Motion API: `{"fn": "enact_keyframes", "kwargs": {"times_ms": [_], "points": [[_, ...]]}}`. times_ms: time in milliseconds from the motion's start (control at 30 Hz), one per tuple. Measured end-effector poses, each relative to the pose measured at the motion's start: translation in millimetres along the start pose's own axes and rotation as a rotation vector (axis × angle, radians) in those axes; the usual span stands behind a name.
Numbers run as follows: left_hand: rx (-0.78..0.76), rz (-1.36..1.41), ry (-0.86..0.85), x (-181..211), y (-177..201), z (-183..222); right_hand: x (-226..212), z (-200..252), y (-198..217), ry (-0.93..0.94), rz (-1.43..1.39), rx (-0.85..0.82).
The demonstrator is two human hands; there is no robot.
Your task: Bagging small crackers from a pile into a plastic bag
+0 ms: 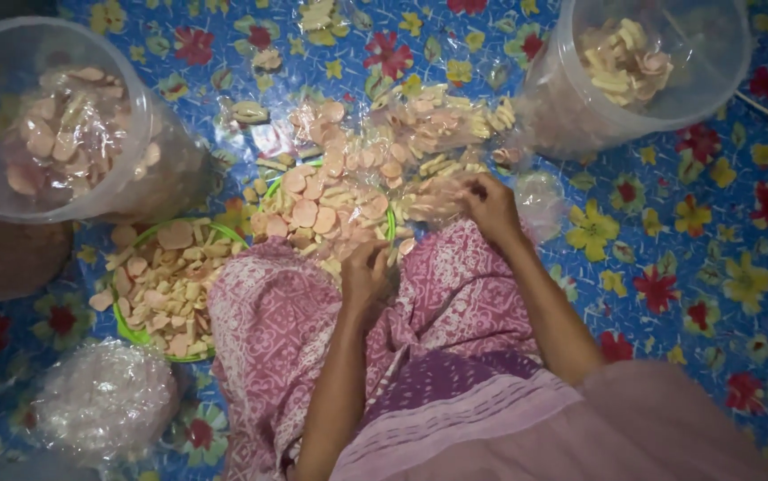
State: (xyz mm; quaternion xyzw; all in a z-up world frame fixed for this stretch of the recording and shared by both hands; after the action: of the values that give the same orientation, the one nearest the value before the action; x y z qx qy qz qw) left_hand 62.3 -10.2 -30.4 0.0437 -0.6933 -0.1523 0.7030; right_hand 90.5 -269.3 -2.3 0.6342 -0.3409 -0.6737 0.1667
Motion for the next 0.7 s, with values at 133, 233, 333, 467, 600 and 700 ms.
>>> {"fn": "enact_keyframes", "kwargs": {"times_ms": [133,233,333,467,600,700], "points": [[0.026,0.060,0.022,38.2,10.8,4.6,-36.5,7.0,17.8,-0.095,-0.191,0.086],[0.050,0.026,-0.016,12.3,4.7,2.2,-30.5,3.6,18.3,-0.176,-0.332,0.116],[0.076,0.052,-0.046,18.6,7.1,1.8,-64.7,17.2,26.6,-0.236,-0.547,0.102],[0.115,0.156,-0.053,10.9,7.3,-2.6,-39.1,17.4,5.7,-0.234,-0.770,0.074],[0.168,0.311,0.003,-24.7,-4.8,-6.9,-61.6,37.5,-2.7,-0.293,-0.871,-0.004],[0.148,0.423,0.058,32.1,10.5,5.2,-110.4,66.0,6.6,-0.350,-0.810,-0.068]]}}
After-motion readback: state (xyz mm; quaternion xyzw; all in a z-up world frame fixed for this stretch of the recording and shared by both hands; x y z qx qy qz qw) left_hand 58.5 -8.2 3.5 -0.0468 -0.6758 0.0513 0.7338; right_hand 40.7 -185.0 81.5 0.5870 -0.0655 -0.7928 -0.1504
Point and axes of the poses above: each hand's wrist, its own z-axis away from the middle knuckle, its own y-axis out of the back of the hand, x = y × z, the point moved 6 cm from there along -z, towards the middle knuckle, and after that the axes turned 4 degrees about z, right-handed, at the moved point
